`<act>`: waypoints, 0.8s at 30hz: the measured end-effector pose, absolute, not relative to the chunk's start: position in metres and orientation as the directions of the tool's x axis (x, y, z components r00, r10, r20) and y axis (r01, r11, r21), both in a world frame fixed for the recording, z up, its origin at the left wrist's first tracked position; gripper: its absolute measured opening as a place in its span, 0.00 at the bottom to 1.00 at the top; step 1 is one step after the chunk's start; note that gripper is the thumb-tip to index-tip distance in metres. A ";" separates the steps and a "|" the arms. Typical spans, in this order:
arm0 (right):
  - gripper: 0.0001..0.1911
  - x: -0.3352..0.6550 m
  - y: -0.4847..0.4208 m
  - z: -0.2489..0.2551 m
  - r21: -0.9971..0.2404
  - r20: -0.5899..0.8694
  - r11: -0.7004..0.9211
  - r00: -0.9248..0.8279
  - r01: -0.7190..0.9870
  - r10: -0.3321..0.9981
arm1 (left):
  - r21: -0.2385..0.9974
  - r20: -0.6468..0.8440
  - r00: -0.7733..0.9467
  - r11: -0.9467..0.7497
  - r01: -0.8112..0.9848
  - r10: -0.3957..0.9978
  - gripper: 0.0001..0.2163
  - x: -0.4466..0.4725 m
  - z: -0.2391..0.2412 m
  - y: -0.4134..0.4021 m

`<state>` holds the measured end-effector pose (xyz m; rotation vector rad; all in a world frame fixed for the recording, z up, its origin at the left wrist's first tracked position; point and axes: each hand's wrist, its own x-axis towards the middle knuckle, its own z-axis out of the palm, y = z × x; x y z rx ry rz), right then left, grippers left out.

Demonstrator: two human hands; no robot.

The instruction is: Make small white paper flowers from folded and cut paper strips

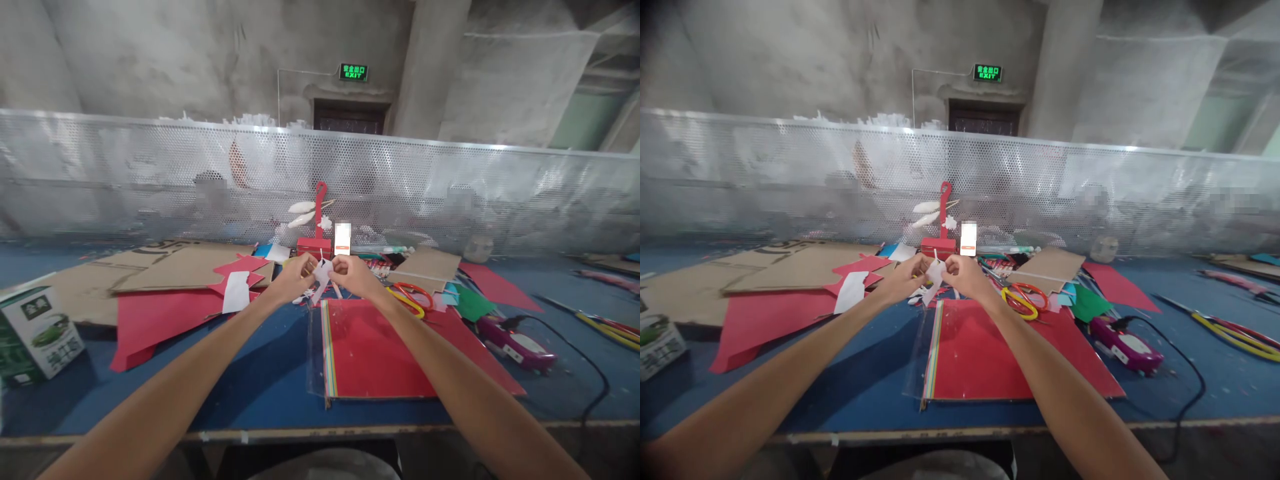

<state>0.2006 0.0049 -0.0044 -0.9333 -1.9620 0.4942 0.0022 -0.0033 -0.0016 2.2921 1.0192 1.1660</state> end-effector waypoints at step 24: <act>0.06 0.232 0.008 0.010 -0.422 0.585 0.454 -0.146 0.785 0.797 | 0.257 0.588 0.153 -0.364 0.895 0.794 0.08 -0.044 0.011 0.019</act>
